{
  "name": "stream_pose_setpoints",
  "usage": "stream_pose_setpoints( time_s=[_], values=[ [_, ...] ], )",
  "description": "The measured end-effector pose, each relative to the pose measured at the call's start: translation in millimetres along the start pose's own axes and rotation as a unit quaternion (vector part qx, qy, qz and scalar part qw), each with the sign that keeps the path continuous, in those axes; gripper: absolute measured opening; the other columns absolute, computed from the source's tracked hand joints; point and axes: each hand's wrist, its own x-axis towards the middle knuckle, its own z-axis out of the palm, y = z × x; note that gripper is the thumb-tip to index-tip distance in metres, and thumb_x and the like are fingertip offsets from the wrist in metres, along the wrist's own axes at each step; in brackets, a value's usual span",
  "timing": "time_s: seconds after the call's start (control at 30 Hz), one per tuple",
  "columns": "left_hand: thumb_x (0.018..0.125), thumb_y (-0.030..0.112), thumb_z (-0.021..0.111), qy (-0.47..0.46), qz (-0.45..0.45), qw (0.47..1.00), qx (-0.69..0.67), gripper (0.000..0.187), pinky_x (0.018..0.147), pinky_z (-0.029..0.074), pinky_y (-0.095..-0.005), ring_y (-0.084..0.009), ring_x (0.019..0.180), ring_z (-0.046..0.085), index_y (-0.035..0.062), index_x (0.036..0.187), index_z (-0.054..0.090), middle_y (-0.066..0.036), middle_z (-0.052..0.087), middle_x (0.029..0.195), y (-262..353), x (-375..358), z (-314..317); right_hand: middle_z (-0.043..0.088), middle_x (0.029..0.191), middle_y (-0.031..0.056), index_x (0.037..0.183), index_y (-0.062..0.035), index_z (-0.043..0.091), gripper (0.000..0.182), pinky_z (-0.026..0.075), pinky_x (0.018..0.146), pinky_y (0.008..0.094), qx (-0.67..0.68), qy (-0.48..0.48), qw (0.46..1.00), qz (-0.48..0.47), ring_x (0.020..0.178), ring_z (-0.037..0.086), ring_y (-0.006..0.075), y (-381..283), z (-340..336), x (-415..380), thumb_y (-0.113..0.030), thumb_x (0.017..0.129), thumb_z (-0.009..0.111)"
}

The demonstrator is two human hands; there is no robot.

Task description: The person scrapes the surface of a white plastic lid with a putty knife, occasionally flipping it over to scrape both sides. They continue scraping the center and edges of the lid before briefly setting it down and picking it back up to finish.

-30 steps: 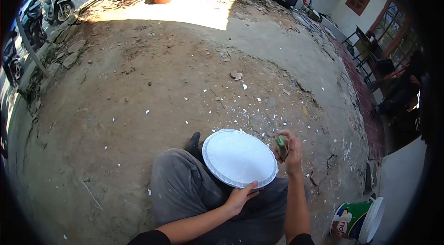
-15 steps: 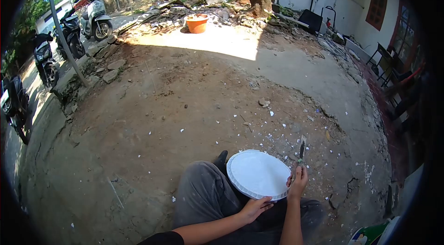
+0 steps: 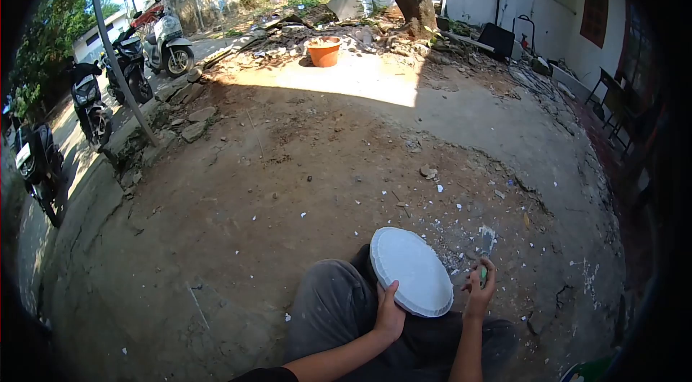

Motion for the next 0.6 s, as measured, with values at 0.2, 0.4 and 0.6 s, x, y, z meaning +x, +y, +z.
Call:
stream_pose_setpoints(
  time_s=[0.2, 0.4, 0.6],
  values=[
    [0.1, 0.041, 0.047, 0.058, -0.057, 0.996, -0.019, 0.048, 0.11, 0.031, -0.0409, -0.0237, 0.131, 0.041, 0.0122, 0.139, 0.041, -0.006, 0.045, 0.139, 6.9, -0.9, 3.7, 0.056, 0.101, 0.0033, 0.115, -0.0046, 0.058, 0.029, 0.046, 0.064, 0.0225, -0.044, -0.005, 0.998, -0.051, 0.082, 0.053, 0.0091, 13.6, 3.7, 4.1, -0.006, 0.087, 0.065],
    [0.098, 0.058, 0.035, -0.009, -0.087, 0.995, -0.038, 0.068, 0.112, 0.029, -0.046, -0.0275, 0.133, 0.041, 0.0072, 0.144, 0.039, -0.009, 0.044, 0.144, 18.1, -1.6, 9.4, 0.059, 0.089, 0.0001, 0.098, -0.0022, 0.064, 0.011, 0.043, 0.065, 0.022, -0.026, 0.051, 0.997, -0.044, 0.075, 0.053, 0.007, 2.1, -7.5, 0.7, -0.01, 0.09, 0.065],
    [0.098, 0.048, 0.048, -0.023, -0.061, 0.998, 0.003, 0.066, 0.113, 0.03, -0.0464, -0.0286, 0.134, 0.041, 0.0027, 0.145, 0.036, -0.012, 0.044, 0.145, 17.0, -7.8, 13.2, 0.063, 0.094, 0.0031, 0.101, -0.0011, 0.065, 0.014, 0.046, 0.076, 0.0251, -0.038, 0.057, 0.997, -0.045, 0.084, 0.058, 0.0106, -8.0, -6.8, 1.3, -0.01, 0.09, 0.063]
  ],
)
